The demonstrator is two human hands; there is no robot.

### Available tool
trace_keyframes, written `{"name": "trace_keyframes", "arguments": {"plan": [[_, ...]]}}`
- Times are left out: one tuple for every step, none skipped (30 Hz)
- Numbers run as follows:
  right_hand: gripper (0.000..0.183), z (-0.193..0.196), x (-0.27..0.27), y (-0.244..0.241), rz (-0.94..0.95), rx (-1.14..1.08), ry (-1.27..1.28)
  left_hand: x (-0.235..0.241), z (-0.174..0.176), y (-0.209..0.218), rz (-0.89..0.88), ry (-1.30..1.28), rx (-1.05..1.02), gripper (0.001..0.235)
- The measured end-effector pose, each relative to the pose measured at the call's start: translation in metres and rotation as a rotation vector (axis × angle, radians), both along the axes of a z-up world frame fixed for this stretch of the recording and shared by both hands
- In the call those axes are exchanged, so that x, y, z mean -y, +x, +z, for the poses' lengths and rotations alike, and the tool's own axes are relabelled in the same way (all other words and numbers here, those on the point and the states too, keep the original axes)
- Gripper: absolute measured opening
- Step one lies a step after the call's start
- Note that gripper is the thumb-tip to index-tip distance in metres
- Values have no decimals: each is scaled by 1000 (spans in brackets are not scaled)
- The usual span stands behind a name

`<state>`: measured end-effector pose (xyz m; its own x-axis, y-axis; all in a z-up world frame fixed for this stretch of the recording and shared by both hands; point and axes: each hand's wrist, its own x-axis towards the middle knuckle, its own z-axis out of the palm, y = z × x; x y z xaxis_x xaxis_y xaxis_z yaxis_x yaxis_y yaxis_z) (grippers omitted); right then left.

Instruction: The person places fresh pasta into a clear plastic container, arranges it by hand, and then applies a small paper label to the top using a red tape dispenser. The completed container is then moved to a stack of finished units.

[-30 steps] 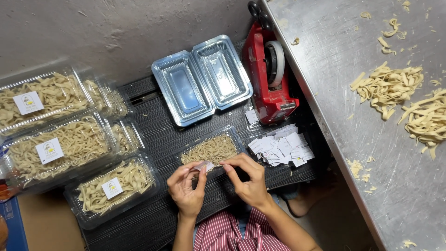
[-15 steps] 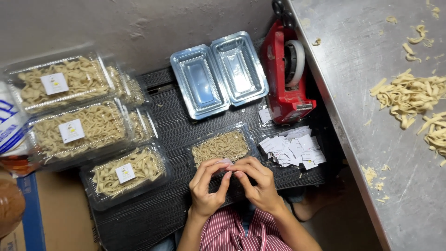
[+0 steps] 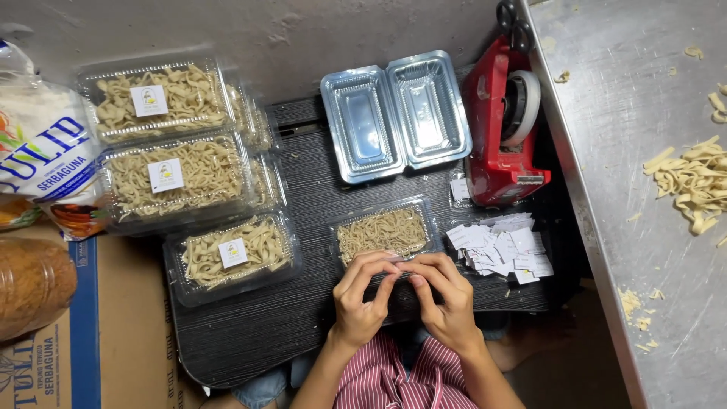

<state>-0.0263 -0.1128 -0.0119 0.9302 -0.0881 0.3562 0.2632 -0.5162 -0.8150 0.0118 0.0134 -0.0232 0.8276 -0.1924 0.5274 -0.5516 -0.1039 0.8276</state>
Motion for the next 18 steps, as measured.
{"name": "trace_keyframes", "arguments": {"plan": [[21, -1, 0, -1, 3, 0, 0, 0, 3, -1, 3, 0, 0, 5], [19, -1, 0, -2, -13, 32, 9, 1, 5, -2, -24, -51, -98, 6], [18, -2, -1, -3, -30, 64, 18, 1, 8, -4, -52, -102, -197, 7], [18, -2, 0, -3, -27, 63, 19, 1, 6, -6, -49, -101, -198, 7], [15, -1, 0, -4, -42, 81, 41, 2, 4, -8, -107, -229, -343, 6], [14, -1, 0, -4, -57, 98, 63, 2, 2, -11, -165, -357, -489, 5], [14, -1, 1, -4, -55, 97, 63, 3, 1, -12, -162, -357, -489, 5], [14, 0, 1, -4, -69, 98, 61, 3, 0, -14, -197, -390, -584, 7], [13, 0, 2, -4, -84, 99, 58, 3, -1, -15, -232, -423, -679, 11], [13, 1, 1, -3, -84, 99, 58, 3, -2, -16, -231, -423, -679, 11], [12, 2, 1, -3, -102, 87, 59, 3, -4, -17, -241, -419, -698, 13], [10, 4, 1, -2, -119, 74, 60, 4, -5, -18, -250, -415, -717, 16], [10, 3, 1, -2, -119, 74, 60, 4, -5, -18, -249, -415, -717, 16], [7, 3, 1, -1, -121, 69, 78, 4, -4, -18, -251, -419, -711, 16], [4, 2, 1, -1, -123, 64, 96, 5, -4, -18, -253, -423, -704, 16], [4, 3, 1, -1, -123, 62, 96, 5, -1, -18, -253, -423, -705, 16], [4, 4, 1, -1, -121, 40, 98, 6, 2, -18, -199, -380, -673, 15], [5, 4, 0, -1, -118, 18, 101, 6, 5, -18, -145, -336, -640, 13]]}}
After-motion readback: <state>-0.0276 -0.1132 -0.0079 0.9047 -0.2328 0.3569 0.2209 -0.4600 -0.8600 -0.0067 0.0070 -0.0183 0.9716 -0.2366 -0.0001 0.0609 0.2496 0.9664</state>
